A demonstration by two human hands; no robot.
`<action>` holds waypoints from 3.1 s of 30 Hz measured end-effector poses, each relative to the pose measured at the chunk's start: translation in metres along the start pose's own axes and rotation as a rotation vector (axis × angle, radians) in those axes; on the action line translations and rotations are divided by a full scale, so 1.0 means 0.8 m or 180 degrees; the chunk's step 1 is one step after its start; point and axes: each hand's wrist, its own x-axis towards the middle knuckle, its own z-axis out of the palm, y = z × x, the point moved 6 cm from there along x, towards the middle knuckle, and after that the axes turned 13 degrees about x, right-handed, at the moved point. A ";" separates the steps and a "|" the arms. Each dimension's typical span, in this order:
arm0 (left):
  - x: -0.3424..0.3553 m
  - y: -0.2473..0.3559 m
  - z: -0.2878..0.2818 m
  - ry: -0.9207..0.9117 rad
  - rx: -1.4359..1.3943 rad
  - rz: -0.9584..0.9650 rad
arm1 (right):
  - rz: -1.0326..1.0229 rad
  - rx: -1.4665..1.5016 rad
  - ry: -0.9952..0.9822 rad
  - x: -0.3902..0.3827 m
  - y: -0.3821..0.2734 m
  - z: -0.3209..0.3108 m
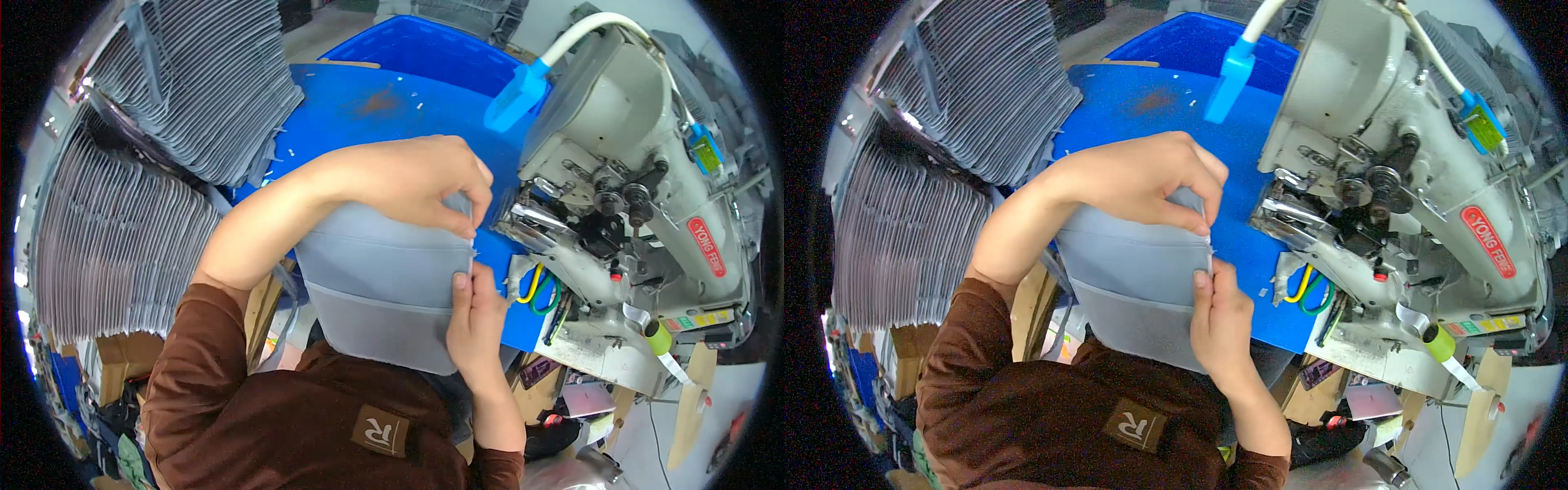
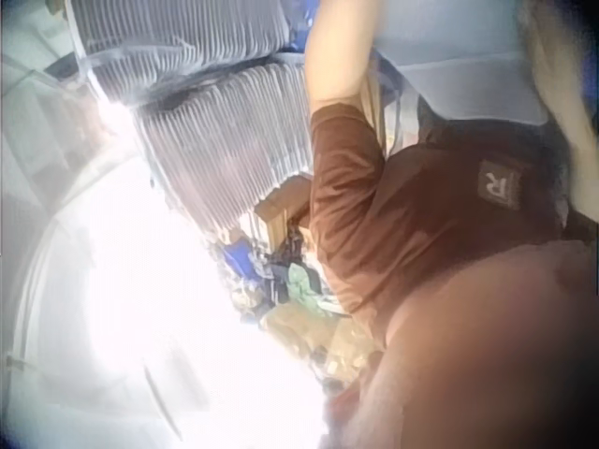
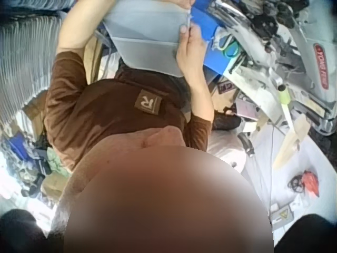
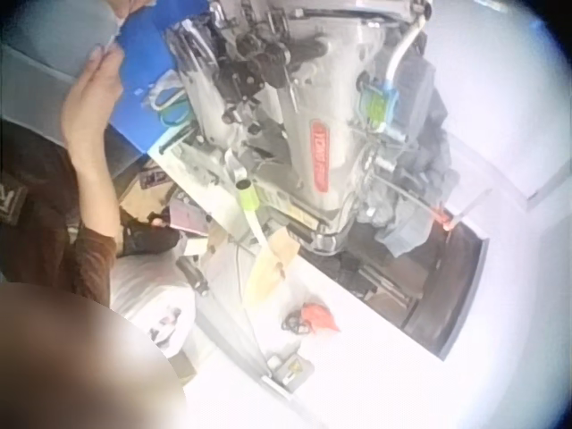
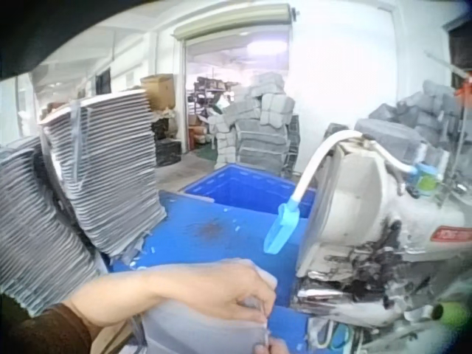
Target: Operating an industrial sewing machine to stitch the edges and trim onto a mesh storage organizer.
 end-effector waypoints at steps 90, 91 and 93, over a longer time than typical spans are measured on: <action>-0.050 0.114 0.147 0.0537 0.2551 0.0068 | -0.0188 -0.2195 0.0438 0.212 -0.192 -0.390; -0.051 0.114 0.147 0.0512 0.2530 0.0038 | -0.0190 -0.2197 0.0433 0.212 -0.189 -0.389; -0.049 0.115 0.147 0.0491 0.2506 0.0020 | -0.0325 -0.1723 0.0454 0.209 -0.189 -0.392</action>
